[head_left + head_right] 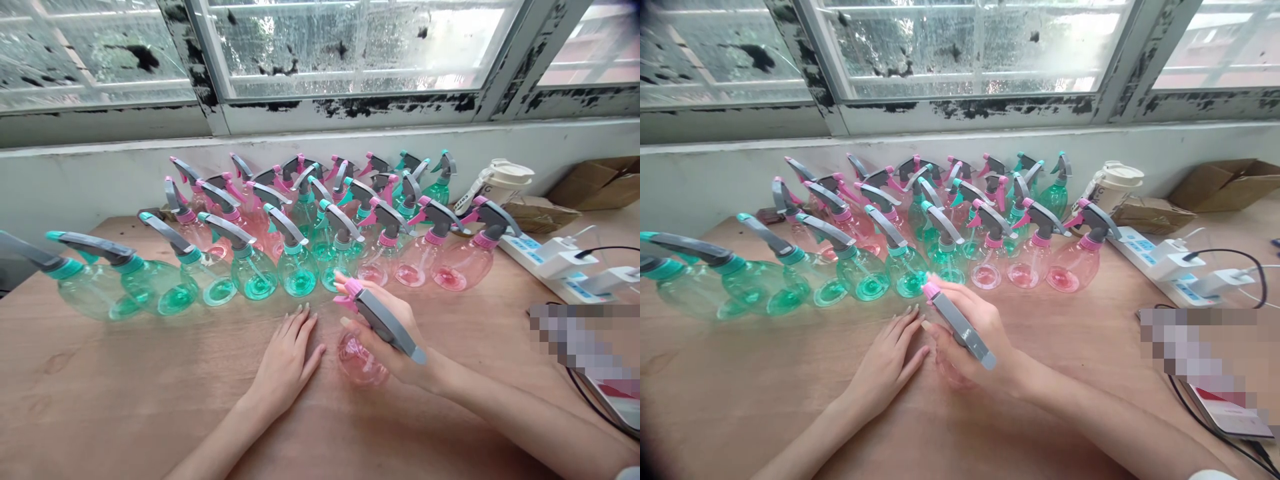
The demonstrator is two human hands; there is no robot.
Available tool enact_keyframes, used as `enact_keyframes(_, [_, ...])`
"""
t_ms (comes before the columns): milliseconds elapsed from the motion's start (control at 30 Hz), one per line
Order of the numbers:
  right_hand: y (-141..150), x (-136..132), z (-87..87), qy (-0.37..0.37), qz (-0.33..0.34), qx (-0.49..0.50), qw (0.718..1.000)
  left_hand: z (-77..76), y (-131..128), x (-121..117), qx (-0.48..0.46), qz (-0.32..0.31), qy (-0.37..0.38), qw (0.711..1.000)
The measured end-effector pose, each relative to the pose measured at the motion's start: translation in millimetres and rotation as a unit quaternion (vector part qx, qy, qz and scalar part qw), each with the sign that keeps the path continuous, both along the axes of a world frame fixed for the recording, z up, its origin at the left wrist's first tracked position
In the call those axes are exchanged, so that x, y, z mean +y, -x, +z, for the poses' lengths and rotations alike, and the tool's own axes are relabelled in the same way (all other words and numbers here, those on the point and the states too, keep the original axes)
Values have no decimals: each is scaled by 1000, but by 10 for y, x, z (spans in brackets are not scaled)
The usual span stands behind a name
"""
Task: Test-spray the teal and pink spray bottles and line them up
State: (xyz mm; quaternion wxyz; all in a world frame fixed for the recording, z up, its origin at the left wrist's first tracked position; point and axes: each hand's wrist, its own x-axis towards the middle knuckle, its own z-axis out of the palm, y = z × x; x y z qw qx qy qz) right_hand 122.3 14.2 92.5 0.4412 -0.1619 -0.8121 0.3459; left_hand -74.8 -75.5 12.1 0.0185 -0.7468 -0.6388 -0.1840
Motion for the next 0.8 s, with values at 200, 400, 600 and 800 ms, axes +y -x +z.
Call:
enact_keyframes(200, [-10, 10, -38, -20, -16, -6, 1000, 3, 5, 0, -10, 1, -3, 1000])
enact_keyframes(400, [-10, -8, -24, 19, 3, -4, 1000, 1, 7, 1, -5, -3, -3, 1000])
enact_keyframes(600, [-12, -13, -20, 33, 8, -6, 999, -7, 6, 1, -5, 0, 0, 1000])
enact_keyframes(800, [-12, -19, -78, 68, -9, 19, 997, -11, 11, -6, -9, 2, -2, 1000])
